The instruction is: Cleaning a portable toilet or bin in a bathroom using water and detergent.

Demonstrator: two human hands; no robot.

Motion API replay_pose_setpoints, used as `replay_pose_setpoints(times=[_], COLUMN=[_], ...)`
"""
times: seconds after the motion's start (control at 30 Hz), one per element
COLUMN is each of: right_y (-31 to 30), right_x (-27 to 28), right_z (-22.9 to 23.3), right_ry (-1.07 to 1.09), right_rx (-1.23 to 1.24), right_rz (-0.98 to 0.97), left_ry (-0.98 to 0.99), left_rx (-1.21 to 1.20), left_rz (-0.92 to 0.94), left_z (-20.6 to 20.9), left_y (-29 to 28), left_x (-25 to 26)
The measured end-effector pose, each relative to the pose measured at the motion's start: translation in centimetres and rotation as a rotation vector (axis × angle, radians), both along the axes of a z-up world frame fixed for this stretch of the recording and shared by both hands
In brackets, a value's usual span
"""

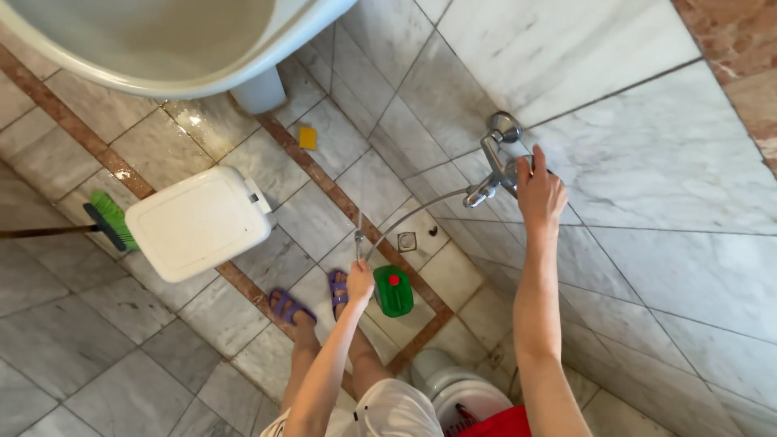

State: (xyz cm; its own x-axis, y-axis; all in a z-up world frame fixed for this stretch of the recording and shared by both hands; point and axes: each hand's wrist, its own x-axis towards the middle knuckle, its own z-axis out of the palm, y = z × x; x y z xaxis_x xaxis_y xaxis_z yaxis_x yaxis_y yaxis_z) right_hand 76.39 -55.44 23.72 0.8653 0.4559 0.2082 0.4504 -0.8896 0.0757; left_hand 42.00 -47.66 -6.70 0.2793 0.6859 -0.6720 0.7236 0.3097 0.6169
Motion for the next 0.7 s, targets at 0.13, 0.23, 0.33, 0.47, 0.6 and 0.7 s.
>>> replay_pose_setpoints(times=[0.13,0.23,0.33,0.47,0.6,0.7], right_y=[-0.1,-0.4,0.2,-0.4,-1.1,-1.9], right_x=[0.5,-0.3,-0.5,0.2,1.0,2.5], right_z=[-0.7,-0.8,-0.4,-1.2,-1.2,-1.7], right_ry=[0.080,0.128,0.129,0.133,0.179,0.193], right_rx=[0.155,0.195,0.275,0.303,0.271,0.237], right_rz=[0.118,0.100,0.101,0.157,0.166,0.173], left_ry=[0.005,0.059,-0.160,-0.146,-0.072,-0.079], left_rx=[0.042,-0.268,-0.399,-0.322,0.070,0.027], left_rz=[0.109,0.236,0.375,0.379,0.340,0.432], left_z=[-4.9,1.1,-5.7,-5.2,-7.0,-6.3], left_y=[1.1,4.5,4.8,6.9,7.1,7.5], left_x=[-2.1,-2.3,-3.4,-4.5,-6.6,-7.9])
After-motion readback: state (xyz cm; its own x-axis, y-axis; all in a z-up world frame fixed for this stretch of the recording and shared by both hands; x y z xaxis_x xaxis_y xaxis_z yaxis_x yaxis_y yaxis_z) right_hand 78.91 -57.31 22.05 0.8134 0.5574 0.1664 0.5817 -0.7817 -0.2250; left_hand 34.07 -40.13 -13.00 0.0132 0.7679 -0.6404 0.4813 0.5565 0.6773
